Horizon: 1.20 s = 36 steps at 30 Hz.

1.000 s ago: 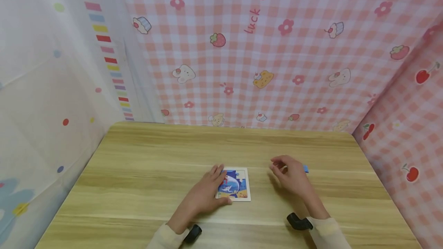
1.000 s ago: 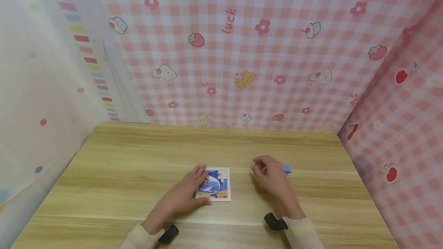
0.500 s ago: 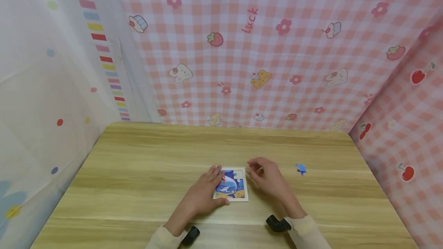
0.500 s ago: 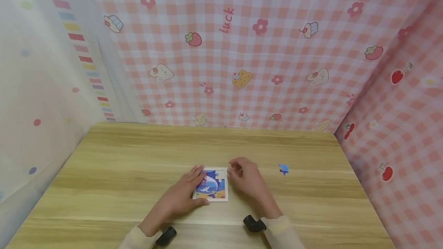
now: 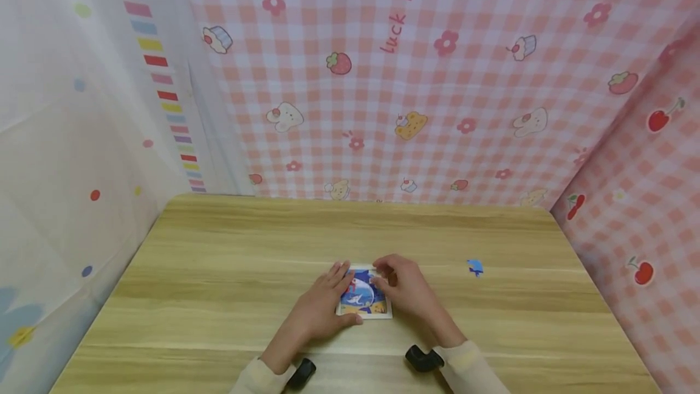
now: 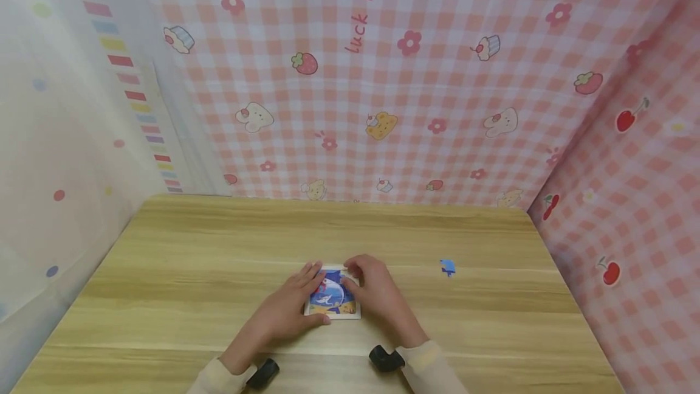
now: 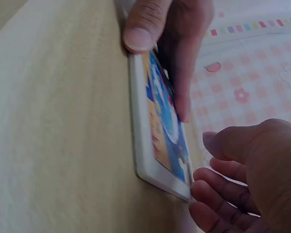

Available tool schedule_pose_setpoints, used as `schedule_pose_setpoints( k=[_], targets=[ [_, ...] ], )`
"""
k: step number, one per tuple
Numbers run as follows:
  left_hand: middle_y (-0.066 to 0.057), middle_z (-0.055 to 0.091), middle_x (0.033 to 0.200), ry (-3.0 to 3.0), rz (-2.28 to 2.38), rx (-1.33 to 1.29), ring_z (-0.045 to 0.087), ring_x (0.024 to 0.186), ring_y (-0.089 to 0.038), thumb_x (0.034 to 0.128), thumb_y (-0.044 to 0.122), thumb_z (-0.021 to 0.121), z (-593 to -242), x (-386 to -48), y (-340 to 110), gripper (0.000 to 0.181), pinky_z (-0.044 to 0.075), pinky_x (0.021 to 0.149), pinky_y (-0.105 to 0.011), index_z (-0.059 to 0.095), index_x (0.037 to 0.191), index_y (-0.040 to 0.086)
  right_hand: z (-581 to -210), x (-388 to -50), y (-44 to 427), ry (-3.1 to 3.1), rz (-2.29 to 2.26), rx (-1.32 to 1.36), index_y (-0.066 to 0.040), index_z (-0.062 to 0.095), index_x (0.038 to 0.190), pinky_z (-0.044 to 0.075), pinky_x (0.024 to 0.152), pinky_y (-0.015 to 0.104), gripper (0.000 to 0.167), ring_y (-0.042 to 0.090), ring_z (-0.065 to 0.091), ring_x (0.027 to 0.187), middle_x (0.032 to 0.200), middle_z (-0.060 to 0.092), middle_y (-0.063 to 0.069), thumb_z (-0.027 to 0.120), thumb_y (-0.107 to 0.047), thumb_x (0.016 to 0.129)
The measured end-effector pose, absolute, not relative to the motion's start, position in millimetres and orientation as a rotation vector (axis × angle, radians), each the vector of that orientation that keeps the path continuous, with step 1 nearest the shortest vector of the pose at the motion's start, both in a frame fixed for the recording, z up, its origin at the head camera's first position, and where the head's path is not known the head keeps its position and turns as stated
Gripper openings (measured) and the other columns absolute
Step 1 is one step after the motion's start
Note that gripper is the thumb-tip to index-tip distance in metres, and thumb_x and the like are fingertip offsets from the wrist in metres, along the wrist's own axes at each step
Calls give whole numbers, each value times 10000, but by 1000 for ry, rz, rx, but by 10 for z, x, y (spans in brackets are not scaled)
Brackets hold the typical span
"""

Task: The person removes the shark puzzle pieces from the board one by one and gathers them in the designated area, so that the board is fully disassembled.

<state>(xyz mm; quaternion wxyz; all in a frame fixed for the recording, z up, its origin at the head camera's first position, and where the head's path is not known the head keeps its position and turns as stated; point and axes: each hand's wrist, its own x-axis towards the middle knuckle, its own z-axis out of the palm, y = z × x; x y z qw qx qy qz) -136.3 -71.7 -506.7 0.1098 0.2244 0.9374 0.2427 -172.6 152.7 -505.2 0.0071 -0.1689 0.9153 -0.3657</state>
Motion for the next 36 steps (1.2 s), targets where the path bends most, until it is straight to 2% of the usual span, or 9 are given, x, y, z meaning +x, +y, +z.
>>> schedule_pose_setpoints(
  k=[8, 15, 32, 36],
  targets=[
    [-89, 187, 1726, 2759, 684, 672, 159, 1607, -286, 910, 546, 708, -5083, -1366, -727, 929, 225, 1301, -486, 329, 1603, 58, -5130, -1689, 1389, 2919, -1099, -514, -66, 728, 1109, 573, 826, 318, 249, 118, 617, 915, 995, 672, 11, 800, -168, 894],
    [-124, 189, 1722, 2754, 695, 696, 153, 1607, -307, 917, 510, 715, -5085, -1357, -717, 950, 217, 1303, -490, 285, 1609, 20, -5157, -1684, 1333, 2982, -1049, -451, -86, 739, 1087, 558, 809, 335, 241, 112, 600, 879, 949, 647, -5, 823, -157, 872],
    [-152, 198, 1715, 2777, 690, 694, 173, 1600, -329, 902, 501, 734, -5062, -1344, -709, 960, 231, 1296, -499, 309, 1589, -17, -5162, -1691, 1294, 2992, -1055, -440, -77, 727, 1069, 469, 756, 297, 233, 117, 529, 836, 873, 625, -17, 826, -121, 862],
    [-149, 192, 1717, 2779, 687, 688, 166, 1602, -322, 899, 505, 736, -5081, -1354, -712, 967, 229, 1297, -500, 308, 1590, -18, -5158, -1693, 1288, 2994, -1061, -450, -90, 704, 1060, 451, 755, 306, 234, 126, 520, 838, 902, 626, -1, 826, -119, 862]
  ],
)
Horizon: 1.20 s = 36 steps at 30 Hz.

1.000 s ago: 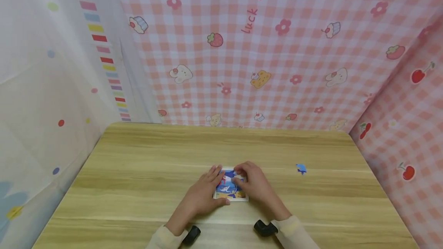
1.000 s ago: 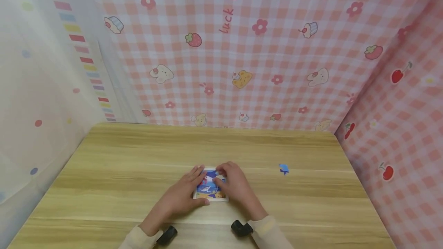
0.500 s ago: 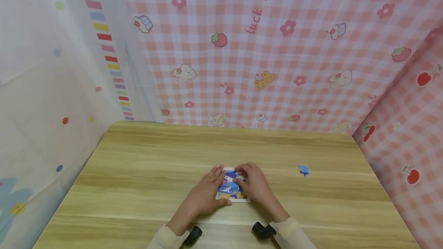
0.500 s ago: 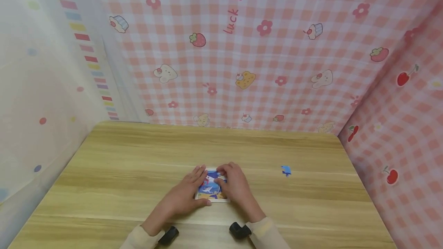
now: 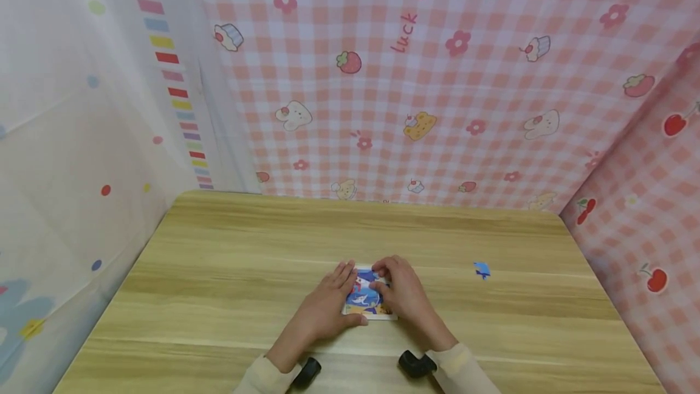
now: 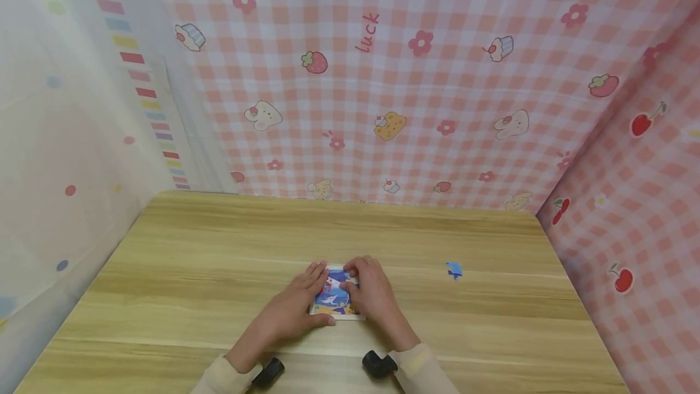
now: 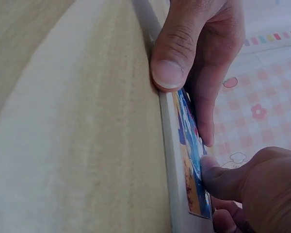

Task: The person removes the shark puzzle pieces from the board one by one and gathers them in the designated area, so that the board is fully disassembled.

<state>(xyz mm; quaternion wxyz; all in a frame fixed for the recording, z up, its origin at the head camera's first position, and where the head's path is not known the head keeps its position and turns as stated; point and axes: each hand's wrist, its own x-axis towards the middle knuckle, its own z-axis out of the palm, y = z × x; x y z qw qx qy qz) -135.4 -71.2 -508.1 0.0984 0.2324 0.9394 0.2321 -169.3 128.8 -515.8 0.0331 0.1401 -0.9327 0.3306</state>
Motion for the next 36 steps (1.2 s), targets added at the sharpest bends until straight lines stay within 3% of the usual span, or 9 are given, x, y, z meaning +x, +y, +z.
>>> schedule_pose_setpoints(
  k=[18, 26, 36],
  targets=[
    [-132, 206, 1716, 2767, 707, 656, 175, 1602, -308, 869, 509, 769, -5082, -1372, -719, 990, 242, 1294, -495, 326, 1585, -13, -5153, -1697, 1322, -2775, 1165, 495, -94, 722, 1044, 542, 706, 225, 231, 93, 599, 793, 881, 664, -13, 836, -77, 843],
    [-124, 204, 1718, 2764, 702, 655, 173, 1603, -298, 867, 511, 770, -5097, -1384, -717, 995, 241, 1295, -491, 317, 1591, 1, -5111, -1701, 1380, -2758, 1353, 408, -166, 741, 947, 519, 647, 192, 108, 62, 599, 718, 807, 693, -71, 785, -82, 896],
    [-121, 185, 1721, 2758, 726, 650, 172, 1602, -305, 854, 504, 782, -5080, -1370, -721, 1010, 227, 1298, -487, 308, 1595, 8, -5061, -1729, 1606, -2771, 1381, 337, -191, 754, 952, 517, 662, 201, 109, 104, 608, 746, 845, 718, -41, 742, -83, 936]
  ],
)
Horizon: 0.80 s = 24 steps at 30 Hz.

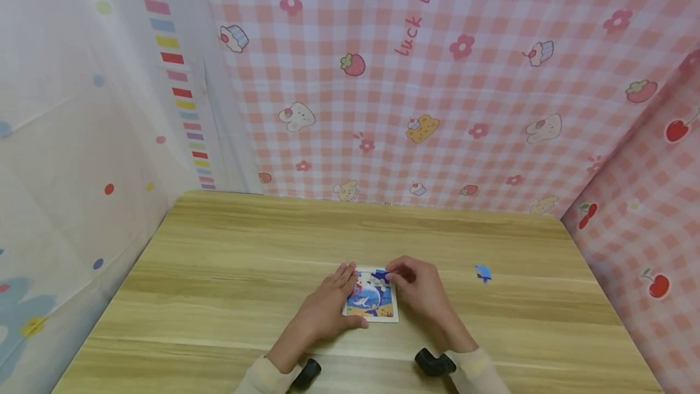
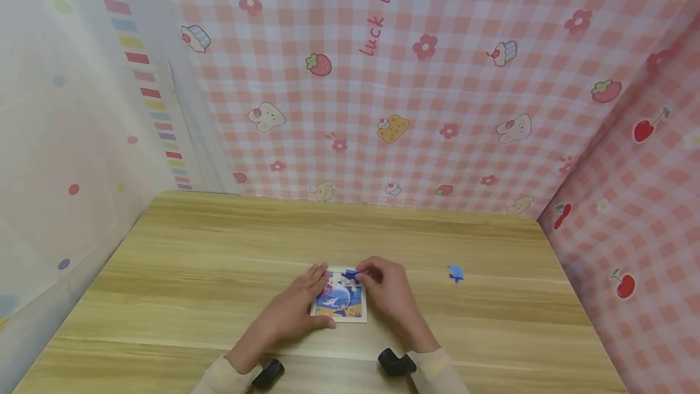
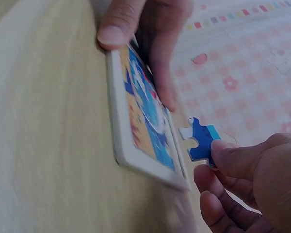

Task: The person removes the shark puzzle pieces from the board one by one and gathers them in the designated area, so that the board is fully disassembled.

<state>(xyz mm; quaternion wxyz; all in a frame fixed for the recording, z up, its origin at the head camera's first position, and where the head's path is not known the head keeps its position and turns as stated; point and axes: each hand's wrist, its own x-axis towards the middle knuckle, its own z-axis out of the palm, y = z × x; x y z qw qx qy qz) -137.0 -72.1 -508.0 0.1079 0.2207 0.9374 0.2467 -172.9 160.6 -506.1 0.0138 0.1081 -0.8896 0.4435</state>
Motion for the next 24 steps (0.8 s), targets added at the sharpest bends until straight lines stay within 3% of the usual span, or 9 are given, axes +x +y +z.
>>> schedule_pose_setpoints(
  k=[11, 24],
  targets=[
    [-116, 187, 1722, 2754, 727, 639, 168, 1604, -300, 853, 505, 782, -5079, -1365, -715, 1010, 224, 1300, -487, 308, 1598, 15, -5018, -1761, 1908, -2823, 1320, 248, -195, 755, 970, 537, 743, 212, 96, 130, 618, 815, 880, 717, -22, 719, -107, 960],
    [-89, 157, 1730, 2742, 733, 623, 140, 1610, -286, 861, 511, 771, -5082, -1363, -721, 1011, 203, 1307, -481, 284, 1610, 36, -5024, -1823, 2306, -2816, 1197, 207, -167, 753, 1006, 551, 732, 196, 62, 113, 649, 823, 908, 739, -2, 713, -137, 970]
  ],
)
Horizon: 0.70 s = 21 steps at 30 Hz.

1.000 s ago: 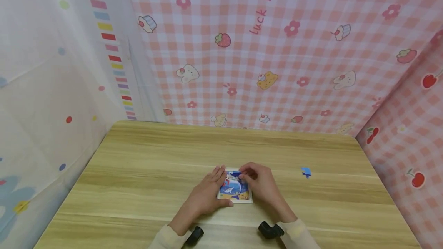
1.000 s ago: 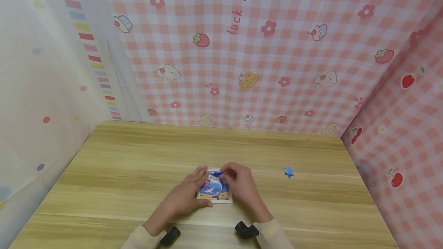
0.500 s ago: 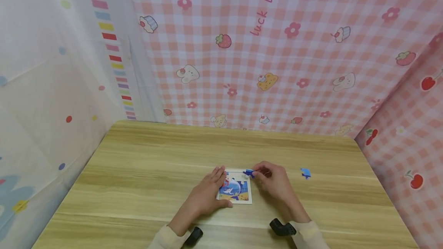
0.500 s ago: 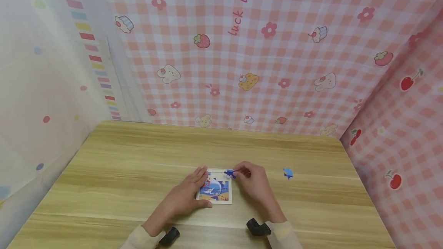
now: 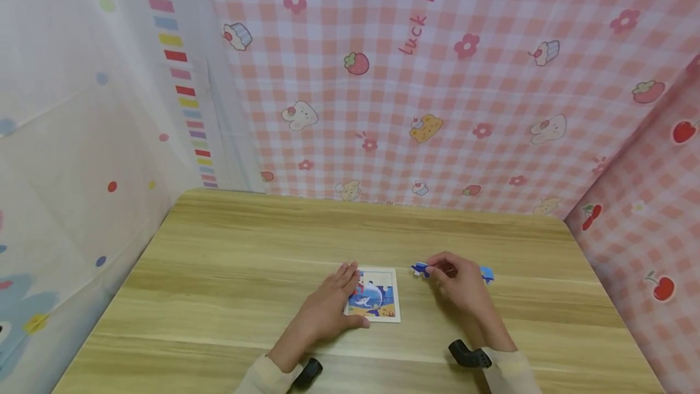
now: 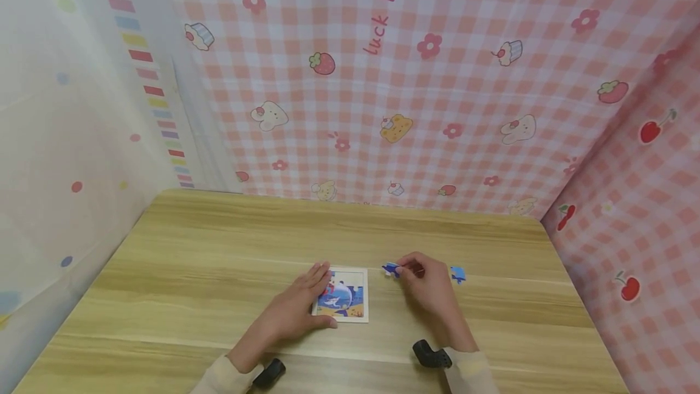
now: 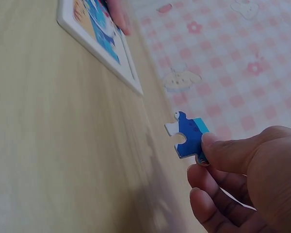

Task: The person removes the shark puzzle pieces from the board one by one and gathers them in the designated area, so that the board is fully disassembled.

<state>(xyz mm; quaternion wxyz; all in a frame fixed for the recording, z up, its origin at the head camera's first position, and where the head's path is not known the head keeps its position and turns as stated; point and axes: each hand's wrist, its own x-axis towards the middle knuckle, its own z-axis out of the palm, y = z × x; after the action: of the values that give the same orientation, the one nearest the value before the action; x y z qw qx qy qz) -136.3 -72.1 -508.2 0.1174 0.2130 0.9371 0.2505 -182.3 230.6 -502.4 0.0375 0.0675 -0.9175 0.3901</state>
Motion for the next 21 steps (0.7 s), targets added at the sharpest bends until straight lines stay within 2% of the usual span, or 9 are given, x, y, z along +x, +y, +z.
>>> schedule_pose_setpoints(
  k=[10, 21],
  targets=[
    [-89, 154, 1730, 2739, 742, 626, 139, 1611, -288, 869, 510, 766, -5055, -1352, -726, 1007, 203, 1307, -482, 277, 1612, 38, -4986, -1853, 2655, -2816, 1146, 212, -135, 750, 1003, 533, 668, 190, 51, 128, 660, 797, 897, 748, 29, 715, -127, 967],
    [-84, 145, 1732, 2744, 720, 630, 130, 1613, -275, 873, 539, 749, -5070, -1345, -737, 1015, 204, 1308, -475, 268, 1616, 43, -4989, -1872, 2932, -2839, 1053, 203, -110, 752, 996, 509, 634, 187, 49, 84, 638, 765, 892, 757, 49, 723, -111, 956]
  ],
)
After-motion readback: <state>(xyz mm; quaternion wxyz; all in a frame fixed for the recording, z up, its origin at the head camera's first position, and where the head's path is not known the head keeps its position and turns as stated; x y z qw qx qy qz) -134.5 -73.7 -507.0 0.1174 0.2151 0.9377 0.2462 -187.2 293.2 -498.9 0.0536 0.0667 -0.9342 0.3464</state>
